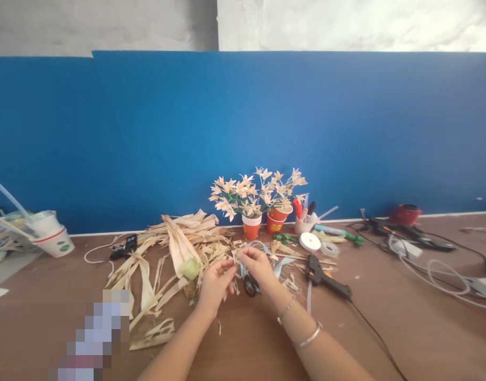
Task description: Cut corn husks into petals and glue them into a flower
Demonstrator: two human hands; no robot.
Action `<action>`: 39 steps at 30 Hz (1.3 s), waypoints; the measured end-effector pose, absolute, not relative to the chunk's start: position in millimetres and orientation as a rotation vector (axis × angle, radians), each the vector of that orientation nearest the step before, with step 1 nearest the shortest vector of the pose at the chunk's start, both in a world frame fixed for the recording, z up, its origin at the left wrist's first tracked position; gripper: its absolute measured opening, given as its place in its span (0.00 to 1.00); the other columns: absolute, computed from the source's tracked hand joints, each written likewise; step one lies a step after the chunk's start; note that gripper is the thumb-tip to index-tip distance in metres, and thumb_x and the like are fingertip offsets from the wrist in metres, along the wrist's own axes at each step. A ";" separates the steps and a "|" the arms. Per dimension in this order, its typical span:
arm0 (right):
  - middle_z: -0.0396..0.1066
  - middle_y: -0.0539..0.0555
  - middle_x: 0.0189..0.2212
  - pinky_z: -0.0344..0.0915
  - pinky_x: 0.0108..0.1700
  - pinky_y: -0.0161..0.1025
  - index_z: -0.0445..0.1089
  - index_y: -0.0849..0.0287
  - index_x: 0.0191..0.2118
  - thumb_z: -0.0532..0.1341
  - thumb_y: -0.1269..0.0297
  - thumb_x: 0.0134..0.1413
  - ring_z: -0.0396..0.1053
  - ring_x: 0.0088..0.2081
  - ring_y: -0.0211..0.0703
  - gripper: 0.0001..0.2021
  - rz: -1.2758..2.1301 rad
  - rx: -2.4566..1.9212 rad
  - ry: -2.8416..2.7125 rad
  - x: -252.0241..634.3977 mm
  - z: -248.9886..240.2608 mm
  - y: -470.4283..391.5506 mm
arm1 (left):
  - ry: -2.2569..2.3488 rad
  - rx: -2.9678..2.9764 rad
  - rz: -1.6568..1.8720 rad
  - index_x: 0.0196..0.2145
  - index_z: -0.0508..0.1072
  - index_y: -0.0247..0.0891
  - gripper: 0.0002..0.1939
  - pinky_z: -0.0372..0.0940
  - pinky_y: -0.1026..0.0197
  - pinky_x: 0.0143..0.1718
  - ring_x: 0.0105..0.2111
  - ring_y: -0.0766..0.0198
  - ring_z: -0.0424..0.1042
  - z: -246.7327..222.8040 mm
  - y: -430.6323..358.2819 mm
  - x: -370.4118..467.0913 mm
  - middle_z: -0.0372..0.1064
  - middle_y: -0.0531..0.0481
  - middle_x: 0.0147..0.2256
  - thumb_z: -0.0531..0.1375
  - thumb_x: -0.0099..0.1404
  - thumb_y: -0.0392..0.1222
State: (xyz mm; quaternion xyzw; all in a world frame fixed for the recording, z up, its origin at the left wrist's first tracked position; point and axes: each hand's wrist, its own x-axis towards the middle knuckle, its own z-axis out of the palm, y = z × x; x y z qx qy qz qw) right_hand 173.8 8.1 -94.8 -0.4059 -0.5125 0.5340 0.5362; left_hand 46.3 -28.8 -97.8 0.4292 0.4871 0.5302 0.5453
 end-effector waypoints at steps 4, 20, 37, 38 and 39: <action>0.68 0.49 0.22 0.59 0.32 0.36 0.70 0.61 0.24 0.65 0.56 0.42 0.62 0.26 0.37 0.12 1.275 -0.959 -1.245 172.4 -98.3 9.0 | 1.109 0.976 1.270 0.32 0.72 0.31 0.17 0.59 0.69 0.16 0.19 0.68 0.69 -97.3 -28.1 46.6 0.73 0.48 0.25 0.65 0.47 0.45; 0.64 0.47 0.20 0.55 0.29 0.34 0.66 0.60 0.21 0.64 0.59 0.41 0.58 0.24 0.35 0.10 1.225 -1.035 -1.248 169.6 -103.0 10.2 | 1.135 1.014 1.300 0.25 0.73 0.33 0.11 0.65 0.65 0.22 0.20 0.65 0.71 -95.6 -29.2 45.3 0.71 0.51 0.21 0.66 0.46 0.44; 0.66 0.47 0.20 0.56 0.29 0.34 0.68 0.60 0.23 0.63 0.58 0.42 0.58 0.24 0.35 0.10 1.179 -1.033 -1.286 172.3 -101.6 11.3 | 1.125 0.972 1.264 0.28 0.74 0.32 0.15 0.67 0.63 0.26 0.24 0.63 0.73 -97.6 -27.9 43.7 0.74 0.48 0.24 0.68 0.45 0.45; 0.66 0.48 0.21 0.56 0.29 0.34 0.68 0.60 0.23 0.63 0.58 0.42 0.58 0.24 0.35 0.10 1.179 -1.030 -1.279 173.1 -101.6 11.3 | 1.123 0.962 1.260 0.29 0.74 0.32 0.15 0.67 0.63 0.27 0.24 0.63 0.73 -97.7 -27.7 43.3 0.74 0.47 0.24 0.68 0.45 0.45; 0.66 0.48 0.21 0.56 0.29 0.34 0.68 0.60 0.23 0.64 0.57 0.41 0.59 0.24 0.35 0.11 1.178 -1.030 -1.274 173.6 -101.6 11.2 | 1.125 0.958 1.259 0.28 0.74 0.32 0.15 0.67 0.64 0.26 0.25 0.63 0.73 -97.9 -27.6 42.9 0.74 0.47 0.25 0.68 0.45 0.45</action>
